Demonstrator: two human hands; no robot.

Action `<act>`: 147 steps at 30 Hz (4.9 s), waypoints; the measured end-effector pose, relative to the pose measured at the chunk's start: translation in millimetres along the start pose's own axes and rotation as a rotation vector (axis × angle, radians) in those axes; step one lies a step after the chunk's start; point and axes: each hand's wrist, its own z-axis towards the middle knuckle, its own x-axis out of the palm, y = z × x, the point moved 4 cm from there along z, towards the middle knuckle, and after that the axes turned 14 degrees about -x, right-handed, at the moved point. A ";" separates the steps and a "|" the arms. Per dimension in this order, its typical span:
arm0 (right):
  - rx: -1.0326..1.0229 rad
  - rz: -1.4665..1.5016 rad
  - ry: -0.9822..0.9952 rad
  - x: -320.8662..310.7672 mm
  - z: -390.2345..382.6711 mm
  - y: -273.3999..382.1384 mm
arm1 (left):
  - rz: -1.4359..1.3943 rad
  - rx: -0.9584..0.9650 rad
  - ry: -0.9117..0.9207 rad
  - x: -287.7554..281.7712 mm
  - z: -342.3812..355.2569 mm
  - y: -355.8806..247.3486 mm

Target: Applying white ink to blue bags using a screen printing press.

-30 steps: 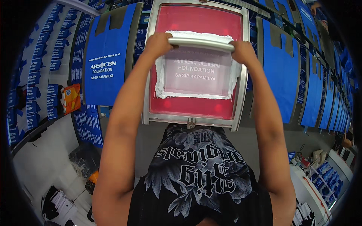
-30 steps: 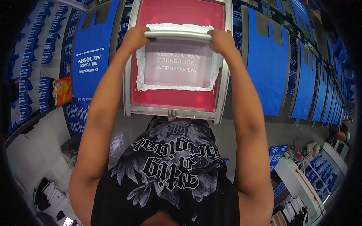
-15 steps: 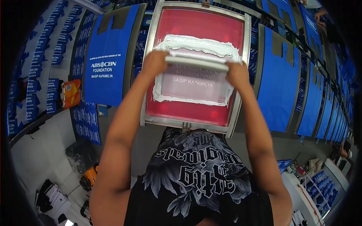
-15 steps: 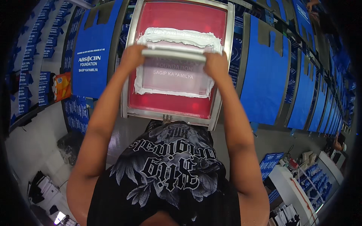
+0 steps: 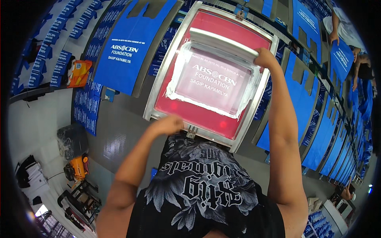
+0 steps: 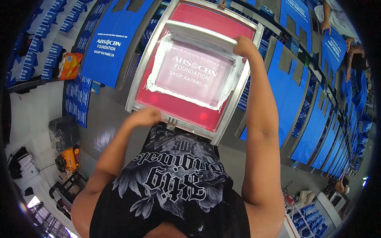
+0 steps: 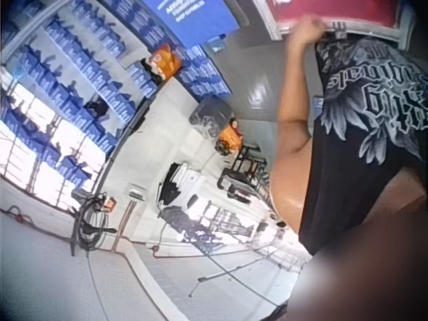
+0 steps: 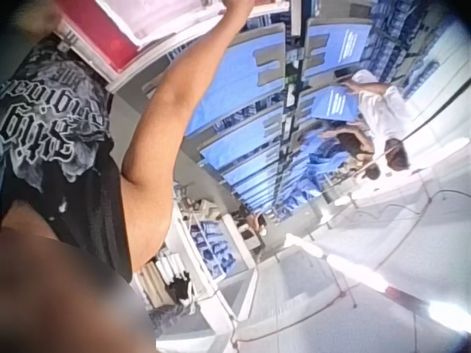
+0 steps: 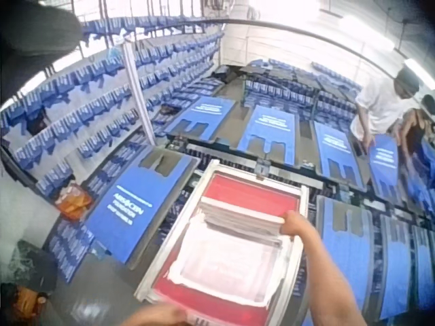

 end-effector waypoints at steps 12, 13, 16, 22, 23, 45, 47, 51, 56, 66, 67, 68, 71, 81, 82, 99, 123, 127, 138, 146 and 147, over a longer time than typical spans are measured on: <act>-0.036 -0.161 -0.035 -4.0 -9.2 88.6 | -0.621 0.189 0.367 89.3 -10.1 6.0; -0.039 -0.173 0.008 0.5 -20.8 97.2 | -0.662 0.210 0.403 87.5 -11.4 3.9; -0.036 -0.180 -0.031 31.6 -90.2 153.9 | -0.639 0.235 0.380 85.3 -13.0 3.9; -0.075 -0.186 -0.086 110.5 -211.7 227.9 | -0.630 0.144 0.306 94.3 2.9 10.2; -0.088 -0.142 -0.130 112.8 -213.1 227.5 | -0.595 0.078 0.282 96.0 8.3 13.5; 0.173 1.132 -0.548 99.1 -200.4 45.9 | -0.603 0.128 -0.876 -94.8 5.9 34.2; 0.180 1.104 -0.497 75.5 -219.7 39.1 | -0.707 0.180 -0.799 -74.6 -16.2 16.5; 0.290 1.046 -0.519 56.5 -284.9 -15.0 | -0.656 0.152 -0.808 -8.4 13.8 -17.3; 0.300 1.004 -0.629 39.9 -408.1 -133.3 | -0.707 0.299 -0.747 97.1 60.0 -136.0; 0.309 0.997 -0.533 39.2 -443.0 -239.7 | -0.705 0.222 -0.744 165.9 71.2 -216.0; 0.298 0.954 -0.541 41.4 -445.6 -244.1 | -0.674 0.189 -0.789 173.4 72.4 -209.6; 0.289 0.911 -0.548 41.7 -443.5 -250.8 | -0.632 0.215 -0.813 172.4 80.5 -208.7; 0.307 0.907 -0.515 38.5 -443.3 -251.3 | -0.694 0.181 -0.816 174.3 68.2 -217.5; 0.246 1.036 -0.506 53.4 -428.7 -253.7 | -0.760 0.211 -0.747 156.5 104.9 -207.6; 0.253 1.048 -0.523 53.5 -429.0 -248.9 | -0.709 0.196 -0.768 156.8 106.7 -203.2; 0.055 -0.099 -0.059 32.3 -455.8 -146.7 | 0.353 0.686 -0.953 177.5 7.6 -327.1; -0.079 -0.084 -0.305 65.2 -456.1 -171.3 | 0.333 0.551 -0.933 201.3 59.9 -310.6; -0.051 -0.292 -0.212 9.4 -344.2 -239.3 | 0.485 0.322 -0.886 98.3 128.8 -394.4; 0.014 -0.019 -0.120 56.2 -464.3 -153.4 | 0.368 0.568 -0.892 203.2 47.3 -310.6; -0.020 -0.252 -0.131 -39.8 -296.0 -257.4 | 0.476 0.283 -0.851 48.4 135.5 -438.3; -0.013 -0.247 -0.124 -33.0 -307.0 -252.9 | 0.478 0.284 -0.839 55.2 128.2 -433.9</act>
